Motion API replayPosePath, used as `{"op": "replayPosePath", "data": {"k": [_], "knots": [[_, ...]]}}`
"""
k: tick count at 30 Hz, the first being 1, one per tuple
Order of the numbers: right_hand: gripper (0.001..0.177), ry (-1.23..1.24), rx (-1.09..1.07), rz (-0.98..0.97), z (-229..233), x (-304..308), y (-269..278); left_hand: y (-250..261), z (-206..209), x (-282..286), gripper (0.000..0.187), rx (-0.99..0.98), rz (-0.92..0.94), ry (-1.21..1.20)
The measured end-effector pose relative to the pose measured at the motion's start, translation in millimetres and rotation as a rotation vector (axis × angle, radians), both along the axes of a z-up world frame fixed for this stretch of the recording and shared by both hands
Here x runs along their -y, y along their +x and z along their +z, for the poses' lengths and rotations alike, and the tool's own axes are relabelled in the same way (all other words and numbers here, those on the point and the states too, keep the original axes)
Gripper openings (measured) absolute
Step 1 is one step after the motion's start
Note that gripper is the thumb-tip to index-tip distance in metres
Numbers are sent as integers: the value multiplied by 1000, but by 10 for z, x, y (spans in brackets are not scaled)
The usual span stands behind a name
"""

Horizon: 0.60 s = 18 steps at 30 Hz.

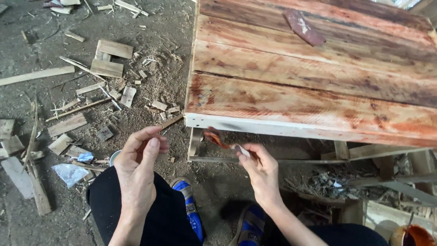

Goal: Applying wood stain to the edges and legs of a wooden table using a small brush in a workshop environment.

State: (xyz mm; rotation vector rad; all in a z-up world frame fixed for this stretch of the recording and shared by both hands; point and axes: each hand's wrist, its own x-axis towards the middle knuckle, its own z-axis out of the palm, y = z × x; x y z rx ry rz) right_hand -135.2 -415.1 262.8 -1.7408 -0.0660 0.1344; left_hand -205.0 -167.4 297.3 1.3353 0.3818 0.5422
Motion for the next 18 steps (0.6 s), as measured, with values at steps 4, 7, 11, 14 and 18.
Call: {"op": "replayPosePath", "data": {"k": [4,7,11,14,18], "knots": [[22,151,-49,-155,-265,202,-33,-49,-21,5,23,18,-27,-56],[23,289,13,-167,-452,167,-43,-5,-6,13,24,24,-19,-49],[18,348,42,-98,-471,-247,-50,63,10,49,30,29,-17,-40],[22,402,-150,-283,-288,-211,-137,39,27,29,32,9,-9,-137],[17,534,-28,-295,-474,178,-198,32,26,-10,29,-6,12,-140]]}}
